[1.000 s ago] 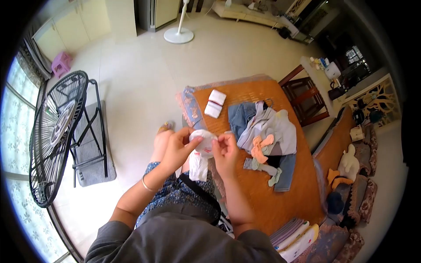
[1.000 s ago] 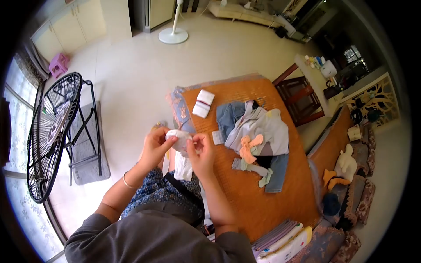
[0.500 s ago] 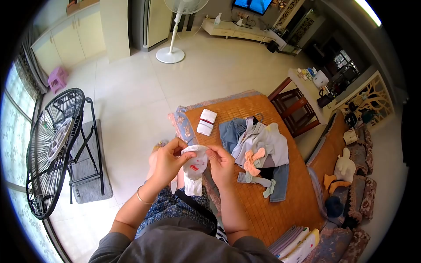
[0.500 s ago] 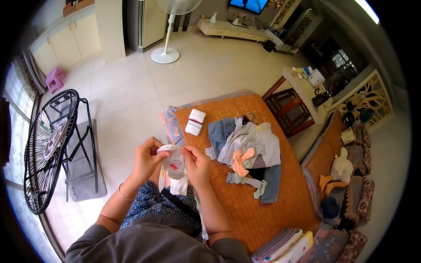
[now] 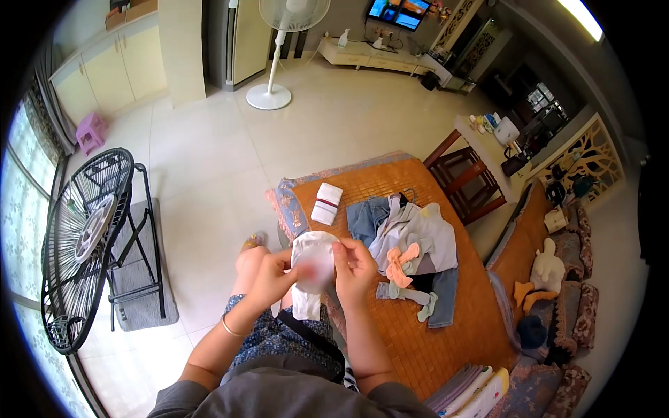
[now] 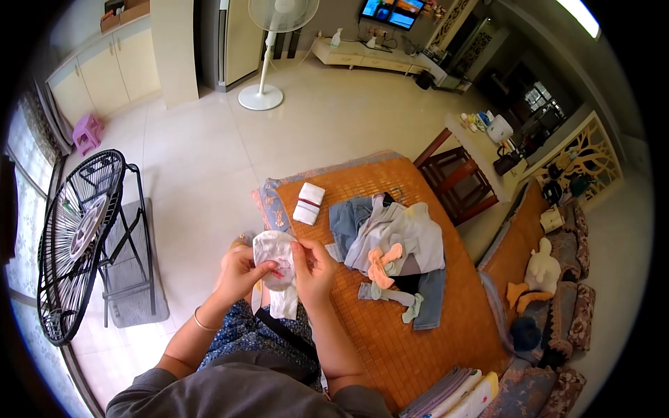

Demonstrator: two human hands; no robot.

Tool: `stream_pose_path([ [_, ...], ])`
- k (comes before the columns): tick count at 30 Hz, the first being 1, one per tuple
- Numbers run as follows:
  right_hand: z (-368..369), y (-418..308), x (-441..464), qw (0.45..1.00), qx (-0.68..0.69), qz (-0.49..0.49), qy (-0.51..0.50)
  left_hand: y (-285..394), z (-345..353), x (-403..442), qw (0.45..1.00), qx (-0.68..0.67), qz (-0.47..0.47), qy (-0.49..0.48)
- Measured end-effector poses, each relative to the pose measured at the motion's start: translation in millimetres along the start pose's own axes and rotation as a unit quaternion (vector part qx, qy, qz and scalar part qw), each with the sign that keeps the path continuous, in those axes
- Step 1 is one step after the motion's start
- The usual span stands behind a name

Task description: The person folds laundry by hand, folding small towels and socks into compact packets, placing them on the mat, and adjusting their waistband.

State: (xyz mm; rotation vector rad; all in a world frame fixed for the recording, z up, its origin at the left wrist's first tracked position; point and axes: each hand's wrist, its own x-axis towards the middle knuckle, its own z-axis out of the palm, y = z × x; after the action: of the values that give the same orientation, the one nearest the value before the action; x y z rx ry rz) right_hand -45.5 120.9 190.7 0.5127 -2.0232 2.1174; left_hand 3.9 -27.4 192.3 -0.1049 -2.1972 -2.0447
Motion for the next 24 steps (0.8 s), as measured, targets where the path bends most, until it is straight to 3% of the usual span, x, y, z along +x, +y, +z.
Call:
stream_pose_path([
  [3, 0, 3, 0, 1.0, -0.031, 0.003, -0.003, -1, 1, -4, 0.995, 0.075, -0.071, 0.012],
  [5, 6, -3, 2, 0.997, 0.06, 0.042, -0.005, -7, 3, -4, 0.999, 0.04, -0.019, 0.026],
  [8, -8, 33, -10, 0.989, 0.076, 0.095, -0.086, -8, 1, -3, 0.999, 0.028, 0.0, 0.039],
  [9, -5, 26, -10, 0.991, 0.055, 0.072, -0.099, -9, 1, -2, 0.998, 0.032, -0.012, 0.045],
  [10, -4, 27, -11, 0.991, 0.055, 0.072, -0.099, -9, 3, -2, 0.998, 0.032, -0.012, 0.045],
  [12, -2, 29, -13, 0.989, 0.077, 0.095, -0.079, -9, 8, -1, 0.987, -0.122, -0.052, 0.095],
  [16, -2, 22, -10, 0.99, 0.068, 0.087, -0.083, -59, -1, -1, 0.992, -0.06, -0.025, 0.109],
  [18, -2, 20, -8, 0.993, 0.063, 0.052, -0.085, -64, -5, 1, 0.991, 0.023, 0.04, 0.123],
  [21, -4, 36, -5, 0.999, 0.009, 0.004, -0.033, -56, 0, 5, 0.984, -0.065, 0.039, 0.163],
  [24, 3, 28, -7, 0.996, 0.046, 0.053, -0.046, -50, -2, 4, 0.989, -0.053, 0.003, 0.136],
])
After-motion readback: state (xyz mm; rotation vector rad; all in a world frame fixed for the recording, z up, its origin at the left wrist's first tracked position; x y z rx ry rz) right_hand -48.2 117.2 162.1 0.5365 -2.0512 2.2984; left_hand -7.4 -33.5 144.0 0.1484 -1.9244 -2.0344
